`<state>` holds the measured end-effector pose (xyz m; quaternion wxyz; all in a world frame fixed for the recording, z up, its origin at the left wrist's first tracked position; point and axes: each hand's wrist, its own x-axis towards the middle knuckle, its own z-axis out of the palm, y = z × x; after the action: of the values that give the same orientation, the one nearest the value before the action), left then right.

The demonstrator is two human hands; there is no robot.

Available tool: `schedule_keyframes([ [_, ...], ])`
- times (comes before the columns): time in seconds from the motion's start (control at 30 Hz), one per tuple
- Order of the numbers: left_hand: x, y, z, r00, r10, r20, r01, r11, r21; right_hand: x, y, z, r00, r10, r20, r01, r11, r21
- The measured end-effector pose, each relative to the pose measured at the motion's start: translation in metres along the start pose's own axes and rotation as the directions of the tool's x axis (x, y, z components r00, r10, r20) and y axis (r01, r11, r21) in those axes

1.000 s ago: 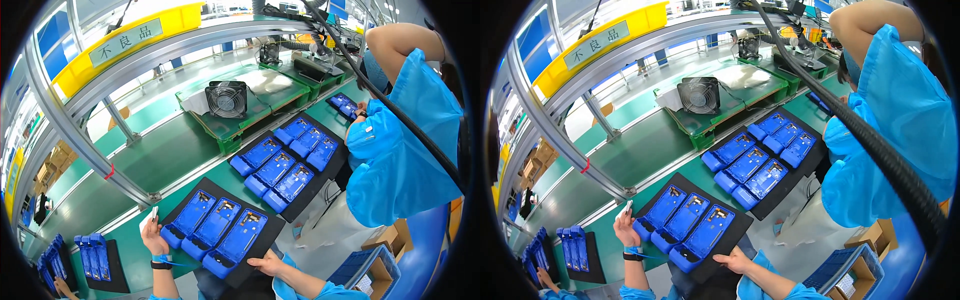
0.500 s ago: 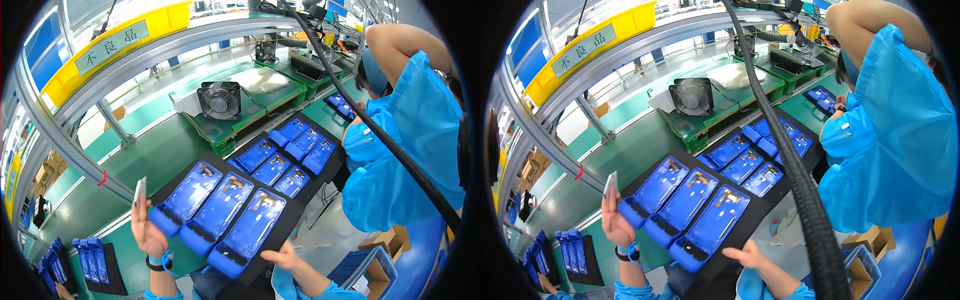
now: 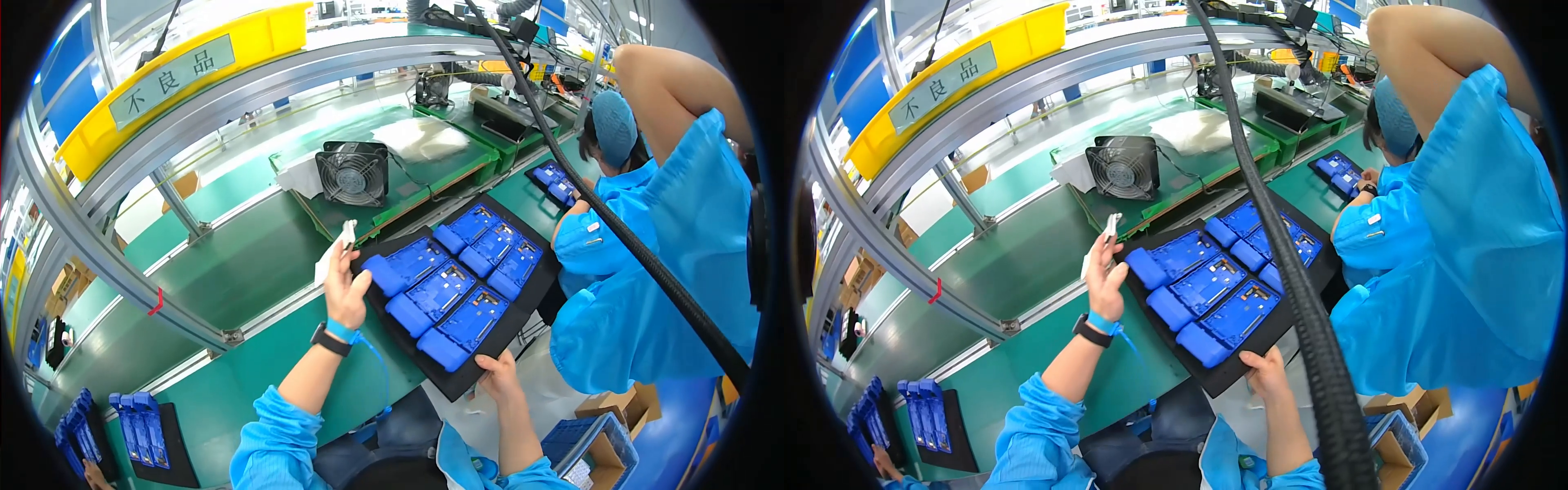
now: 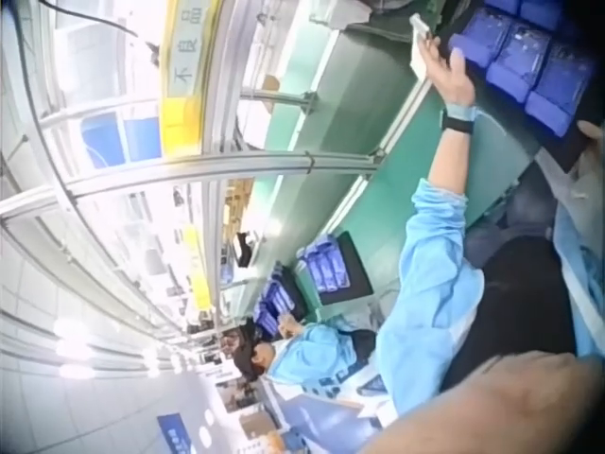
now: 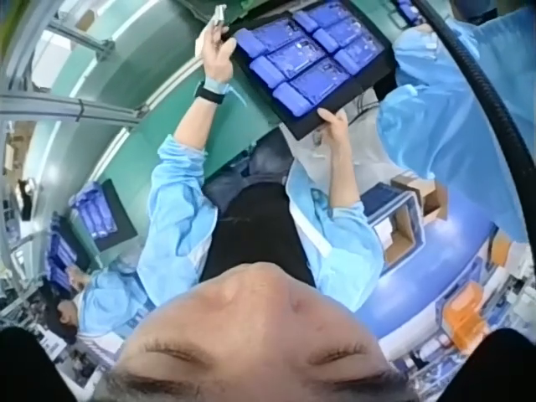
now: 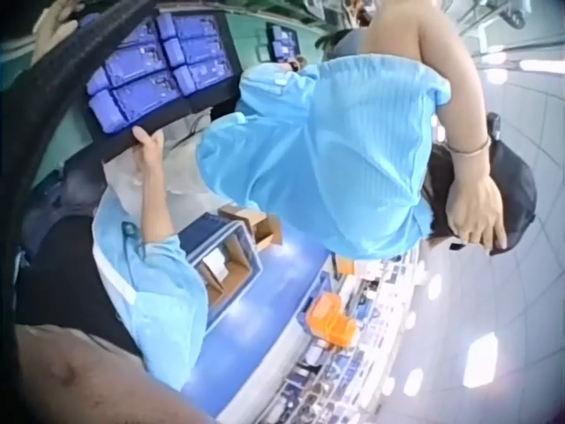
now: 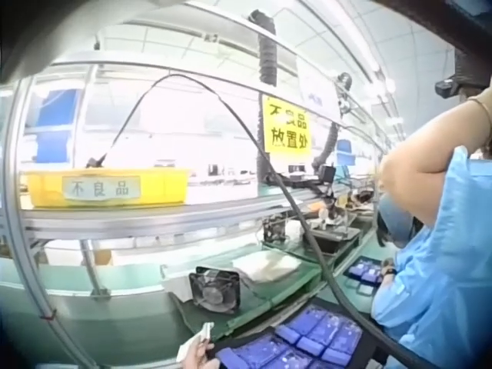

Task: The person applies small white labels to the interior of blue plastic electronic device housings by hand, taking the labels from a label pad and pressing them onto the housing.

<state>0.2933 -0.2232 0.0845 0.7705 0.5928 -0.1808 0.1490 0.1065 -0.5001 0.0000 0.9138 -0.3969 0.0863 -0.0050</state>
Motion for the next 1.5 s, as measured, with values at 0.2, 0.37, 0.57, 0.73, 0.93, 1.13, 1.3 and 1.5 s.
schedule_keyframes([
  [0.2, 0.012, -0.038, 0.0, 1.0, 0.026, 0.011, -0.028, 0.964, 0.265, 0.01, 0.0, 0.011, 0.993, -0.105, -0.051, 0.105, 0.994, 0.003],
  [0.37, -0.008, -0.001, -0.024, 0.998, -0.049, -0.044, 0.063, 0.897, 0.437, 0.014, 0.009, 0.007, 0.97, -0.226, -0.087, 0.2, 0.95, -0.24],
  [0.57, -0.098, 0.086, -0.097, 0.988, 0.125, -0.093, -0.038, 0.771, 0.636, 0.009, 0.01, -0.007, 0.934, -0.157, -0.322, -0.052, 0.829, -0.557],
  [0.73, -0.215, 0.154, -0.213, 0.881, 0.411, -0.234, 0.178, 0.171, 0.969, -0.022, -0.017, -0.001, 0.481, -0.875, -0.059, 0.124, 0.135, -0.983],
  [0.93, -0.378, 0.217, -0.357, 0.783, 0.275, -0.558, 0.622, -0.357, 0.696, -0.052, 0.008, 0.097, 0.727, -0.664, 0.176, 0.448, 0.264, -0.854],
  [1.13, -0.398, 0.229, -0.383, 0.766, 0.169, -0.62, 0.632, -0.371, 0.68, -0.041, 0.111, 0.199, 0.584, -0.02, 0.812, 0.747, 0.405, -0.527],
  [1.3, -0.386, 0.221, -0.387, 0.808, 0.022, -0.588, 0.551, -0.381, 0.743, -0.032, 0.199, 0.259, 0.461, 0.645, 0.609, 0.051, 0.666, -0.744],
  [1.5, -0.351, 0.202, -0.306, 0.906, 0.123, -0.404, 0.421, -0.175, 0.89, -0.049, 0.253, 0.312, 0.336, 0.836, 0.433, -0.262, 0.525, -0.81],
])
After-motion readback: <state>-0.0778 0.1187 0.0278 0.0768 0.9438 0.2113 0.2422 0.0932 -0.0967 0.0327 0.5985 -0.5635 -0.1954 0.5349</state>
